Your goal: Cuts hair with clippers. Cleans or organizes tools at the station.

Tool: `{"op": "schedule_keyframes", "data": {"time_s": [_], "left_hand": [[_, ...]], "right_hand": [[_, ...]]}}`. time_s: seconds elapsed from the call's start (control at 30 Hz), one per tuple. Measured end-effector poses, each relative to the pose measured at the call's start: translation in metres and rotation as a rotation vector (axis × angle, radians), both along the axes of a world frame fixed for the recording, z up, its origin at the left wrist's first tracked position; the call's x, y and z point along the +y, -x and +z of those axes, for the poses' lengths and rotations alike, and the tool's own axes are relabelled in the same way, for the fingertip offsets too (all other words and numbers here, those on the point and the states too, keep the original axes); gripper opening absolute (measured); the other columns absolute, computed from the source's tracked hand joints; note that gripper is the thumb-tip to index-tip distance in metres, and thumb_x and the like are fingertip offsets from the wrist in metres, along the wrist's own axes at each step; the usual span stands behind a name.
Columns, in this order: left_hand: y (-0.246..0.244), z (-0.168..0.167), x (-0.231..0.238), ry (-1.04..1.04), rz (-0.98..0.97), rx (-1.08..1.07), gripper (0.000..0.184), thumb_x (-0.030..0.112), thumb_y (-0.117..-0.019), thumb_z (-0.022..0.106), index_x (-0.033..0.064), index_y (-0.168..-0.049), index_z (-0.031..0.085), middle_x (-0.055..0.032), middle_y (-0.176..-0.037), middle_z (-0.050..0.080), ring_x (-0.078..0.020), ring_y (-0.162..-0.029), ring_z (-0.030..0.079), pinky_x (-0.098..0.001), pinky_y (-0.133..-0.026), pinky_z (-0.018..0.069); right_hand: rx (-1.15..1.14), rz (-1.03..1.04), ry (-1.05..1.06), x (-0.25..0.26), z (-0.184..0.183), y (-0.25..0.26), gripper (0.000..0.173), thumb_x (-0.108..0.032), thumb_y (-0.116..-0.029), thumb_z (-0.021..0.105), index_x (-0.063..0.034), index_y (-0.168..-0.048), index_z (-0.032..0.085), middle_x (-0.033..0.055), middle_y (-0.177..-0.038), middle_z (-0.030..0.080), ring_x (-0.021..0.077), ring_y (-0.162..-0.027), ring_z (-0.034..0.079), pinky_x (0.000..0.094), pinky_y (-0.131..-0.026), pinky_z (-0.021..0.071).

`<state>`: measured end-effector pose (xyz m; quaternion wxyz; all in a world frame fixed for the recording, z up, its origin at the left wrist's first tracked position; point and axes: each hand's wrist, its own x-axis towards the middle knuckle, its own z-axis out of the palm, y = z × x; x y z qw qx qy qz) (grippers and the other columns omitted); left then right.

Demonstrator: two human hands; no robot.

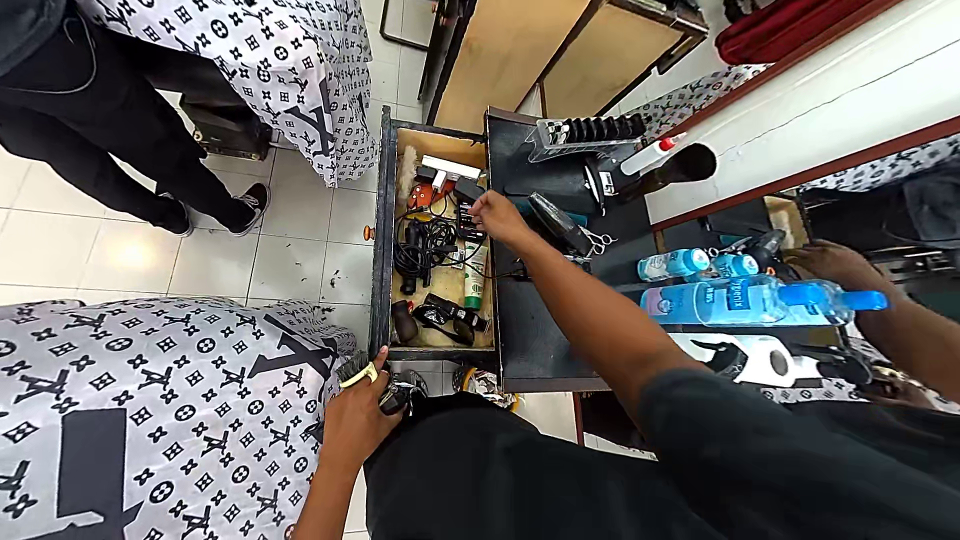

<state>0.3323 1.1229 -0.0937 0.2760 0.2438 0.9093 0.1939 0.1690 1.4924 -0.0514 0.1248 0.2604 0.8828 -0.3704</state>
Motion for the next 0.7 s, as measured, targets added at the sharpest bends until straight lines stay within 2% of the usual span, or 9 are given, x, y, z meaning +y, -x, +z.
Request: {"op": "schedule_keyframes", "data": {"time_s": [0.07,0.1,0.2,0.27,0.43,0.5,0.57,0.63,0.7], "left_hand": [[-0.001,-0.001,0.0,-0.016,0.014,0.004,0.052,0.048,-0.0837,0.078,0.0098,-0.119,0.074,0.0011,-0.156,0.051,-0.0307,-0.098,0.074,-0.053,-0.072,0.0577],[-0.002,-0.001,0.0,-0.026,0.022,-0.001,0.051,0.048,-0.084,0.077,0.0097,-0.118,0.074,0.0004,-0.156,0.051,-0.0311,-0.099,0.074,-0.0533,-0.072,0.0576],[-0.006,-0.007,0.0,-0.092,0.057,0.037,0.05,0.046,-0.0823,0.079,0.0081,-0.114,0.076,-0.0018,-0.153,0.054,-0.0333,-0.094,0.075,-0.0542,-0.069,0.0581],[-0.008,-0.01,0.0,-0.114,0.074,0.044,0.05,0.046,-0.0821,0.08,0.0081,-0.115,0.076,-0.0011,-0.154,0.054,-0.0335,-0.094,0.075,-0.0548,-0.068,0.0579],[-0.007,-0.012,0.0,-0.139,0.088,0.042,0.051,0.046,-0.0817,0.08,0.0069,-0.114,0.076,-0.0036,-0.151,0.056,-0.0348,-0.092,0.075,-0.0553,-0.067,0.058],[-0.008,-0.013,0.0,-0.15,0.085,0.056,0.05,0.044,-0.0802,0.082,0.0068,-0.113,0.077,-0.0032,-0.151,0.056,-0.0339,-0.089,0.076,-0.0551,-0.065,0.0578],[-0.007,-0.013,-0.001,-0.145,0.075,0.048,0.05,0.043,-0.0797,0.083,0.0067,-0.113,0.076,-0.0032,-0.152,0.055,-0.0338,-0.09,0.076,-0.0549,-0.066,0.0578],[-0.005,-0.012,-0.002,-0.136,0.062,0.039,0.051,0.044,-0.0798,0.082,0.0067,-0.114,0.076,-0.0038,-0.151,0.056,-0.0338,-0.091,0.076,-0.0543,-0.066,0.0579],[-0.002,-0.01,-0.004,-0.121,0.045,0.012,0.052,0.044,-0.0812,0.081,0.0068,-0.116,0.075,-0.0035,-0.152,0.056,-0.0339,-0.094,0.075,-0.0544,-0.069,0.0579]], "right_hand": [[-0.087,-0.04,-0.064,-0.002,-0.016,0.023,0.032,-0.009,-0.1049,0.046,0.0058,-0.132,0.053,0.027,-0.121,0.064,0.0379,-0.109,0.067,0.0554,-0.095,0.0532],[-0.123,-0.063,-0.103,-0.008,-0.018,0.03,0.035,-0.009,-0.104,0.046,0.0064,-0.135,0.049,0.0289,-0.123,0.063,0.04,-0.113,0.065,0.0571,-0.096,0.0515],[-0.212,-0.118,-0.203,-0.036,-0.022,0.035,0.051,-0.014,-0.1058,0.045,0.0065,-0.15,0.031,0.0326,-0.137,0.055,0.0447,-0.129,0.056,0.0593,-0.104,0.0464],[-0.229,-0.199,-0.21,-0.05,-0.032,0.024,0.058,-0.016,-0.1062,0.044,0.0084,-0.154,0.023,0.0334,-0.145,0.048,0.0446,-0.136,0.05,0.0574,-0.109,0.0437],[-0.206,-0.376,-0.28,-0.067,-0.061,-0.016,0.061,-0.014,-0.1013,0.054,0.0109,-0.151,0.029,0.0318,-0.15,0.044,0.0399,-0.137,0.051,0.0506,-0.111,0.0454],[-0.245,-0.354,-0.274,-0.067,-0.066,-0.029,0.066,-0.011,-0.1012,0.054,0.0107,-0.155,0.023,0.0321,-0.151,0.043,0.0402,-0.136,0.052,0.0504,-0.11,0.0456],[-0.268,-0.334,-0.26,-0.066,-0.068,-0.04,0.07,-0.009,-0.0993,0.058,0.0092,-0.156,0.022,0.0324,-0.152,0.04,0.0414,-0.136,0.052,0.0512,-0.11,0.046],[-0.257,-0.351,-0.237,-0.065,-0.072,-0.043,0.076,-0.005,-0.0962,0.062,0.005,-0.159,0.019,0.032,-0.155,0.037,0.0426,-0.137,0.05,0.0528,-0.11,0.0455],[-0.231,-0.388,-0.208,-0.063,-0.077,-0.041,0.08,-0.003,-0.0966,0.06,0.0004,-0.162,0.014,0.0312,-0.156,0.036,0.0428,-0.139,0.049,0.0535,-0.111,0.0443]]}}
